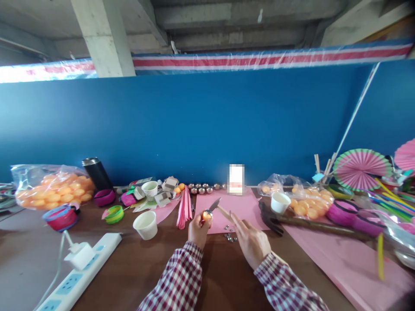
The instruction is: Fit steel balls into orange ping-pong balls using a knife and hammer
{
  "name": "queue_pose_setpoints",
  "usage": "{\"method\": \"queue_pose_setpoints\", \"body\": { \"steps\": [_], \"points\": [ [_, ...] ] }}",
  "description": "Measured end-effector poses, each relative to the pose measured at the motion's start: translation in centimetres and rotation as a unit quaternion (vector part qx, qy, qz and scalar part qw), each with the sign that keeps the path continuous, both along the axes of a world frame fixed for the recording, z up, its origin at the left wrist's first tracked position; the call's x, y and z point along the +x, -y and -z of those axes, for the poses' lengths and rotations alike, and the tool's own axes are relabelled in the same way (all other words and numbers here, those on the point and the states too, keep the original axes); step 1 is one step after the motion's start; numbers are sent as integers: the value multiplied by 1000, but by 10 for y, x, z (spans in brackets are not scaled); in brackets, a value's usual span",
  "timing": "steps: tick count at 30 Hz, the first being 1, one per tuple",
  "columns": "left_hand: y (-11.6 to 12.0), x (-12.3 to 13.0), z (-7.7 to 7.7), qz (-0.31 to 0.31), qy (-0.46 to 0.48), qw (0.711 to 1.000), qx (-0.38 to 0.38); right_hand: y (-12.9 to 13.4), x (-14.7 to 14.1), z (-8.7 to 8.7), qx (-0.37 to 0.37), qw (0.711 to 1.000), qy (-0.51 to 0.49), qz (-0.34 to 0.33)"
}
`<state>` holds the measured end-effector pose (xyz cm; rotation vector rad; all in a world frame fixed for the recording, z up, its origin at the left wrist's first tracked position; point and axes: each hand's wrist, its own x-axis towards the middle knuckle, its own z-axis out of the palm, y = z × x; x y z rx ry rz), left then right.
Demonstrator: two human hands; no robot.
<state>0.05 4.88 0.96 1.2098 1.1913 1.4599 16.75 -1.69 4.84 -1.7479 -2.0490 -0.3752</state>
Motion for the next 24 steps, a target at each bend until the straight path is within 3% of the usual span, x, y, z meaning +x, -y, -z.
{"method": "queue_pose_setpoints", "body": {
  "steps": [9,16,24],
  "points": [
    [2,2,-2,12,93,995,-13,-1,2,-1,-20,999,34,24],
    [7,4,-9,66,259,961,-76,-2,7,0,-2,999,26,31],
    [6,7,-8,61,280,956,-56,0,1,-1,-12,1000,24,15]
  ]
}}
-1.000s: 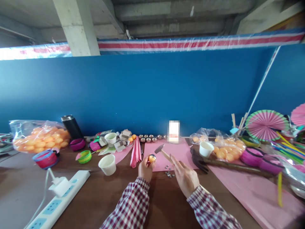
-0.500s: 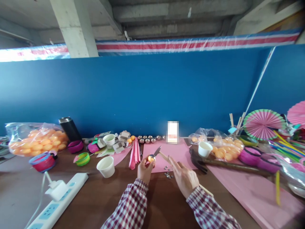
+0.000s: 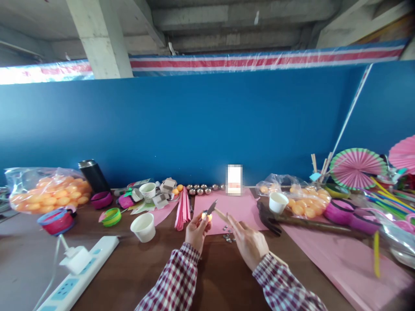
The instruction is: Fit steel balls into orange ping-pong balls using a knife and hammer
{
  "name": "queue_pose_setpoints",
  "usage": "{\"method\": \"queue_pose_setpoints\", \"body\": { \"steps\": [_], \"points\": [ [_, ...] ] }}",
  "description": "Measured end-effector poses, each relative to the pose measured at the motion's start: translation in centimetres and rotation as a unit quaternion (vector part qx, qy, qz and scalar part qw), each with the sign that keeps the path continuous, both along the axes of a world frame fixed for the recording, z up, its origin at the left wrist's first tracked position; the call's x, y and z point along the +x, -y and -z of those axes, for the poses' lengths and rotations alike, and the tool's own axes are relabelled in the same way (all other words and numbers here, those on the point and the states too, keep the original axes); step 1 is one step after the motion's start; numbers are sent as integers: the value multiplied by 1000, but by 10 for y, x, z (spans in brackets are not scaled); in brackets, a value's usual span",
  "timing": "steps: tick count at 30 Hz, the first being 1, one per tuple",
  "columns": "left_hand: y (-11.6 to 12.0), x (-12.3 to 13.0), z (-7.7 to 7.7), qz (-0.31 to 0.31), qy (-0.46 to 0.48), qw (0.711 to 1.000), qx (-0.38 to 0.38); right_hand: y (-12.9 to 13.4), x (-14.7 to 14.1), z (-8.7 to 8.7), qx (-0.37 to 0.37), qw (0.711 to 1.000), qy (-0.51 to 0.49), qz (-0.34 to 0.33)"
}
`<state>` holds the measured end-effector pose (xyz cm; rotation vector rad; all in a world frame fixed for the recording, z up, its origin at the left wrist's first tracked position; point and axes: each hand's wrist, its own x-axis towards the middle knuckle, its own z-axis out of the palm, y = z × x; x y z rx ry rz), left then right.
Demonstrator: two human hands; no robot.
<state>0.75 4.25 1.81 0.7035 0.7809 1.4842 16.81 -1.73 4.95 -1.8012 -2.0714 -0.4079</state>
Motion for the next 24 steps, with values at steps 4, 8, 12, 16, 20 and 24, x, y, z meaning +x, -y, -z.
{"method": "queue_pose_setpoints", "body": {
  "steps": [4,8,12,16,20,24],
  "points": [
    [2,0,-4,1,13,1000,-8,1,0,-1,12,1000,-20,6],
    [1,-2,-3,15,27,999,-9,1,-1,-1,1,1000,-13,-4],
    [-2,-2,1,15,49,998,-25,2,-1,-2,3,1000,-18,-2],
    [-1,-1,0,25,64,998,-15,1,0,-1,-1,1000,-28,-10],
    [2,0,-3,45,93,995,-9,-1,0,2,-14,1000,-5,2],
    [2,0,-3,40,85,996,0,0,-1,3,-15,1000,13,8]
  ]
}}
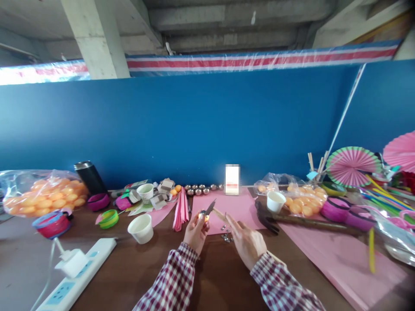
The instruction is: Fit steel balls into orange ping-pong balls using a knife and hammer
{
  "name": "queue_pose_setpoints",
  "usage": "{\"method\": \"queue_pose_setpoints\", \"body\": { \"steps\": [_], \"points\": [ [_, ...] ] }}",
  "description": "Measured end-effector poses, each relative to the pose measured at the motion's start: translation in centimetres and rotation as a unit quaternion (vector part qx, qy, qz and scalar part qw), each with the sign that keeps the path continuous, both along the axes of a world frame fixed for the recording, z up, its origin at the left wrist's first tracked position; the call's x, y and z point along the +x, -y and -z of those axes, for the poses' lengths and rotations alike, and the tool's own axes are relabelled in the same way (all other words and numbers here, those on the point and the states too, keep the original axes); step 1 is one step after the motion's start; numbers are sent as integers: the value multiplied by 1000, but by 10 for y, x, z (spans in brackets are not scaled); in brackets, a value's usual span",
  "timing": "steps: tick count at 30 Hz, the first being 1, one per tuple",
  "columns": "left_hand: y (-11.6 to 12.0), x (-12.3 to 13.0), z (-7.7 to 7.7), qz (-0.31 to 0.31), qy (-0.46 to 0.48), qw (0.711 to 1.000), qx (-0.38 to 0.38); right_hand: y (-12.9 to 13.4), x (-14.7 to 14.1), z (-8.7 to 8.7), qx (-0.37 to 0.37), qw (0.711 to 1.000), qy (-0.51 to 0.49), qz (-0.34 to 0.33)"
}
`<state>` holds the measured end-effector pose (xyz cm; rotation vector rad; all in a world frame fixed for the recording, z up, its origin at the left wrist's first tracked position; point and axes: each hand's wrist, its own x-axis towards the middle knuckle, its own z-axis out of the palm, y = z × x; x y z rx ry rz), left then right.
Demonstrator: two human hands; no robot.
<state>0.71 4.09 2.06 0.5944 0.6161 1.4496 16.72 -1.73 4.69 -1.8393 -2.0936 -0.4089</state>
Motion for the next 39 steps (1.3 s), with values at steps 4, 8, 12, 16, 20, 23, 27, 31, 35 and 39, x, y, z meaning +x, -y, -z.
{"method": "queue_pose_setpoints", "body": {
  "steps": [4,8,12,16,20,23,27,31,35,39],
  "points": [
    [-2,0,2,-23,-9,1000,-8,2,-1,-2,7,1000,-3,-2],
    [-4,0,3,-38,-11,999,-26,2,1,-4,25,1000,-15,-1],
    [-5,0,4,-25,-11,999,-19,1,3,-3,38,999,-15,2],
    [-4,-1,3,-22,-11,999,-22,2,1,-3,56,998,-11,4],
    [-3,0,3,-15,-17,1000,-9,3,0,-3,66,998,-5,-6],
    [-2,0,3,-4,-25,1000,7,3,1,-3,58,998,2,-6],
    [-2,0,2,-18,-30,999,16,2,2,-2,70,997,-28,-2],
    [-2,-2,4,2,-14,1000,20,1,0,-1,47,999,-14,-9],
    [-1,-2,2,31,22,999,-14,1,0,-2,33,999,-14,0],
    [-2,-3,0,18,44,997,-56,2,1,-2,40,999,-19,4]
  ]
}}
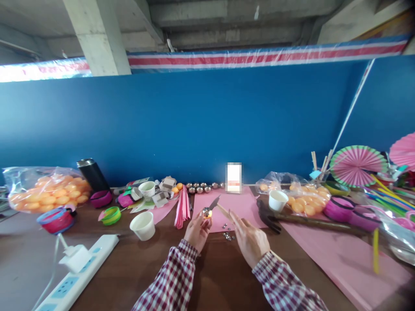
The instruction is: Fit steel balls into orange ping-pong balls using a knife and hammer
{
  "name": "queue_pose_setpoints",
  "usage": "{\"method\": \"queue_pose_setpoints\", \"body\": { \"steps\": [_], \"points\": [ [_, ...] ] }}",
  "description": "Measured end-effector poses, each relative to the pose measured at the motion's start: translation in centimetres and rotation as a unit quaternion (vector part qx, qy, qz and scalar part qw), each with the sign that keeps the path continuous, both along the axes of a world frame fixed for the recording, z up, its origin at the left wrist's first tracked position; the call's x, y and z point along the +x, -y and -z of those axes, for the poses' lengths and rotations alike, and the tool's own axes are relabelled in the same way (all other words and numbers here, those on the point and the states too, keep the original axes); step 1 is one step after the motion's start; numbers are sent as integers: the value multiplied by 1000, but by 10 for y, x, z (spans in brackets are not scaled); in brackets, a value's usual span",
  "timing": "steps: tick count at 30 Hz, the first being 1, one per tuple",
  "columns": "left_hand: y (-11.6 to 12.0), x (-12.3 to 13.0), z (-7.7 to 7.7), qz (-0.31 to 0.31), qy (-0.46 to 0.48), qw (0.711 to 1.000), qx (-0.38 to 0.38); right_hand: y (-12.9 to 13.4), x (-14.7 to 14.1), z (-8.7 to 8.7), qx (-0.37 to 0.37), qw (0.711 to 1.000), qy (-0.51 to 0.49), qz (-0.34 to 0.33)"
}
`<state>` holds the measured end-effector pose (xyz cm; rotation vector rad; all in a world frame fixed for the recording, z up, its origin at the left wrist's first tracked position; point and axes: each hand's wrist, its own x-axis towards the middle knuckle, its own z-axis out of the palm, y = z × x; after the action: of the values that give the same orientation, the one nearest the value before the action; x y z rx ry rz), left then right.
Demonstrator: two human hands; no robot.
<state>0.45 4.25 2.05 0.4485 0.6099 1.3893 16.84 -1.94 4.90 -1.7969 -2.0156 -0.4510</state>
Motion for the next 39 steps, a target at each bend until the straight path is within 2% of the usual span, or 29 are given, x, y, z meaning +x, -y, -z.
{"method": "queue_pose_setpoints", "body": {
  "steps": [8,13,20,26,30,36,39],
  "points": [
    [0,1,1,-10,-5,1000,-4,0,-3,2,4,1000,10,-5],
    [-1,1,2,-22,-17,1000,-1,0,-1,1,26,999,-20,-8],
    [-1,2,-1,-31,-48,998,6,1,-3,1,14,1000,8,-7],
    [1,1,3,3,-32,997,71,1,-1,-1,-10,1000,25,2],
    [0,1,3,-14,-33,997,69,2,-2,-1,-1,1000,17,5],
    [2,3,3,2,-43,996,83,0,-1,1,5,1000,21,7],
    [0,4,4,-22,-61,995,74,1,1,0,27,1000,13,8]
  ]
}}
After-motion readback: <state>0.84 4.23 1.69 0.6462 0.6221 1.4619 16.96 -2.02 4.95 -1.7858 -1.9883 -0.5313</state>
